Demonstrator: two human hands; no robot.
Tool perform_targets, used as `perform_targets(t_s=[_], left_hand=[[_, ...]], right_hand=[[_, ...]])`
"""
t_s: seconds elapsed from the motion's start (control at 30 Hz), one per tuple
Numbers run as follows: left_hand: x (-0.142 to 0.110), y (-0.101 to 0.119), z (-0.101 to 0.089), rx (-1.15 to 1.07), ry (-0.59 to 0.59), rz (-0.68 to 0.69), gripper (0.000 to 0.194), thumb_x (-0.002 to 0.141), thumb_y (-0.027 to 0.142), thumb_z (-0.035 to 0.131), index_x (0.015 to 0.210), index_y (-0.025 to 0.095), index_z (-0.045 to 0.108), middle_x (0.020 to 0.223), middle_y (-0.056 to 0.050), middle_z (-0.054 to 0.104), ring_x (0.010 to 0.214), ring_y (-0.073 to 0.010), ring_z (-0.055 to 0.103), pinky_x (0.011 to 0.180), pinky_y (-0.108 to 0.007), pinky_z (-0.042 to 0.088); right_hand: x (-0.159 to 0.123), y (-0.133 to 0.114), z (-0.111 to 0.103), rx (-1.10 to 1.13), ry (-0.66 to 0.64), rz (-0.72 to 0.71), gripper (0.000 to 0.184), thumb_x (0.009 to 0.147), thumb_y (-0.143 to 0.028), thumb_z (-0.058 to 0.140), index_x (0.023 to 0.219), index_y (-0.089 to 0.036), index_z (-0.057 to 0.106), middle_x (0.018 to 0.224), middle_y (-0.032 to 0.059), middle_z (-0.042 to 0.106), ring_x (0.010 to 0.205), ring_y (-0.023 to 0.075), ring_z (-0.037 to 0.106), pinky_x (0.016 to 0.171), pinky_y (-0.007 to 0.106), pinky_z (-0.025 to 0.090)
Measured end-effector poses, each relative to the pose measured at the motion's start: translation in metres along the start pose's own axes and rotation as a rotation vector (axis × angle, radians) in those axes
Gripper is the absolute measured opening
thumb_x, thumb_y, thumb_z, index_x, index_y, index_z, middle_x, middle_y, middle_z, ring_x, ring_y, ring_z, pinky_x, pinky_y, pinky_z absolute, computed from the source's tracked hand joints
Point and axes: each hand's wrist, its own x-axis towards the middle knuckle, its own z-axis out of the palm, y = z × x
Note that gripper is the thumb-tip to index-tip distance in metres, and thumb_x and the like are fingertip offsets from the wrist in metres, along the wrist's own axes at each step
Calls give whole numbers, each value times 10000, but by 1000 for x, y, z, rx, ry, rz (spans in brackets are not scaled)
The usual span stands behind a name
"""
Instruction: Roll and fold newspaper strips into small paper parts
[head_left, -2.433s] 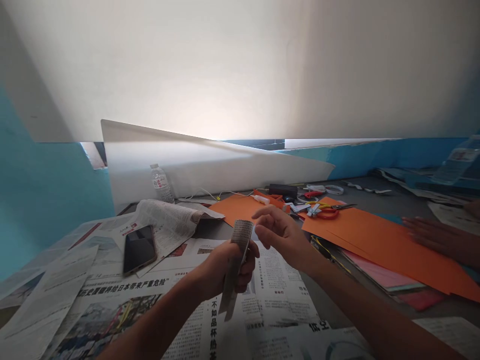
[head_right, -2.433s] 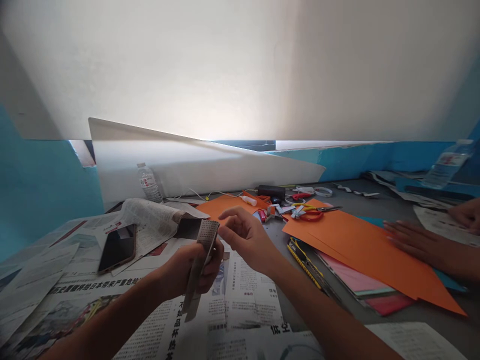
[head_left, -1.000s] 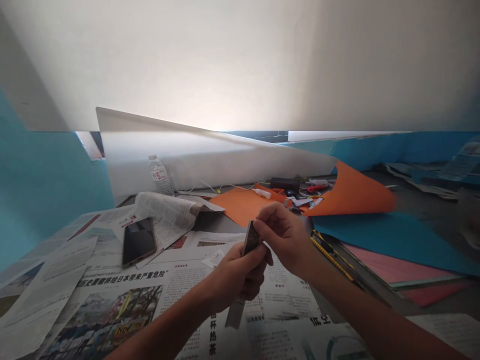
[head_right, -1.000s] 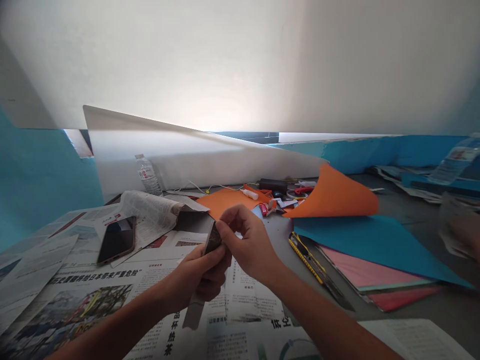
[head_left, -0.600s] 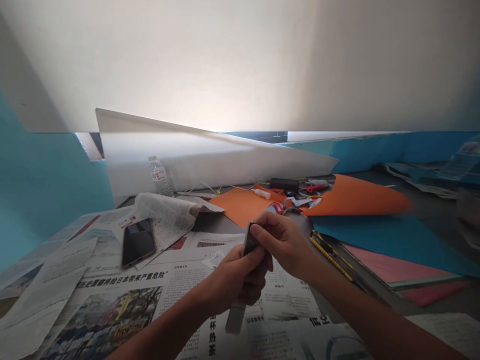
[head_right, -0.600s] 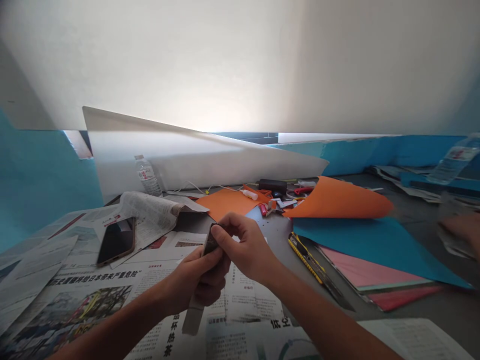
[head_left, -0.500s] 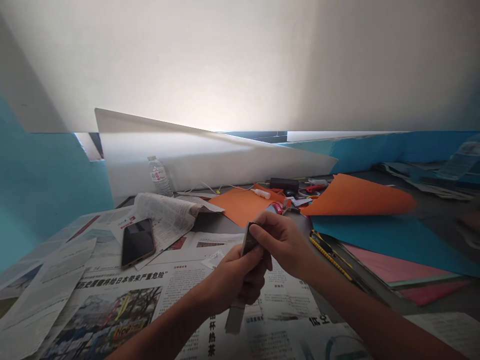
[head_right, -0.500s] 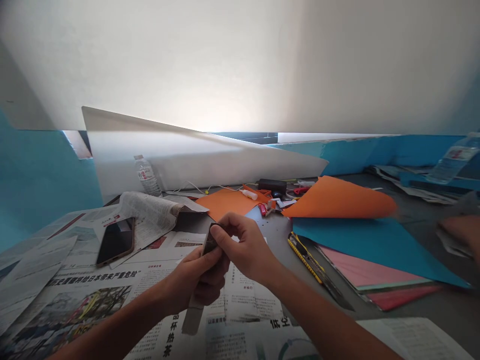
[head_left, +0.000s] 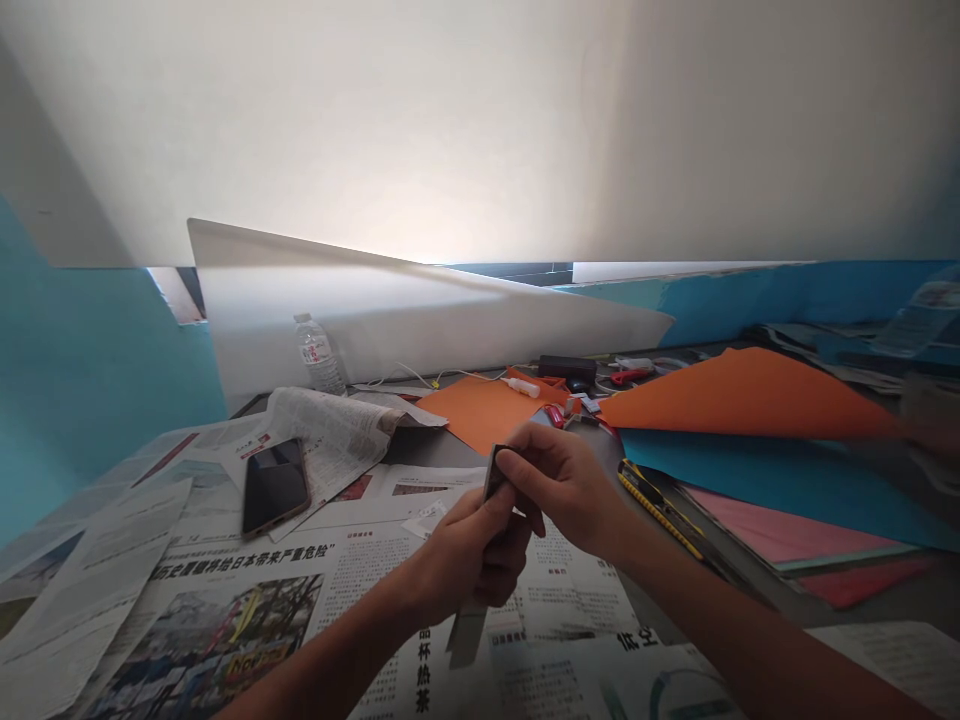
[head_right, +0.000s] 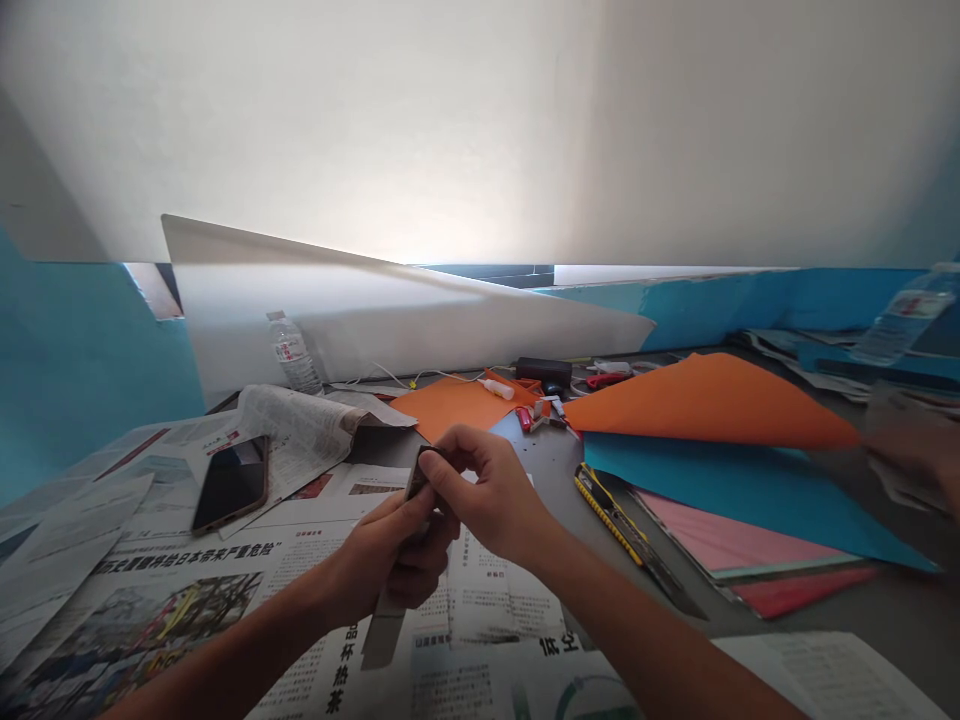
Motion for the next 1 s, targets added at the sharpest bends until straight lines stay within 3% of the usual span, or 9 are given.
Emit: perform_targets(t_s=[0.3, 0.43, 0.6, 0.8, 0.87, 1.0], left_hand=[[0, 1, -3, 34, 38, 60, 423, 871, 604, 531, 785, 198, 450, 514, 115, 217, 390, -42, 103, 341, -165, 115], [2, 1, -4, 126, 118, 102, 443, 857, 616, 546, 757, 203, 424, 523, 113, 238, 398, -42, 113, 343, -165, 120], [2, 6, -3, 190, 135, 105, 444, 854, 627, 538, 796, 191, 481, 527, 109, 245, 416, -50, 123, 351, -167, 131], [0, 8, -3, 122, 91, 52, 428, 865, 616, 531, 850, 188, 522, 507, 113, 234, 409, -52, 98, 346, -168, 114], [-1, 8, -4, 79, 64, 40, 412, 876, 603, 523, 851, 192, 517, 507, 115, 216, 404, -51, 84, 346, -168, 101], [-2, 7, -6, 39, 25, 13, 393, 901, 587, 495, 831, 200, 489, 517, 113, 206, 395, -47, 88, 351, -168, 98]], right_hand=[[2, 3, -2, 57, -12, 21, 276, 792, -391, 709, 695, -180, 560, 553, -52, 525, 434, 72, 457, 390, 200, 364], [5, 4, -3, 139, -6, 68, 332, 717, -432, 775, 658, -173, 576, 552, -49, 525, 456, 75, 458, 413, 207, 350], [5, 4, -1, 124, 26, 44, 345, 762, -481, 722, 645, -174, 614, 509, -45, 521, 426, 88, 449, 424, 241, 363], [12, 2, -22, 42, 402, -108, 298, 805, -482, 686, 707, -202, 673, 692, -4, 606, 616, 122, 533, 633, 276, 466], [13, 0, -27, -25, 343, -113, 301, 811, -496, 674, 743, -202, 687, 742, 12, 639, 664, 137, 561, 658, 281, 474], [7, 0, -20, -73, -74, 19, 308, 824, -477, 671, 762, -175, 680, 635, -2, 617, 573, 124, 560, 543, 244, 450]])
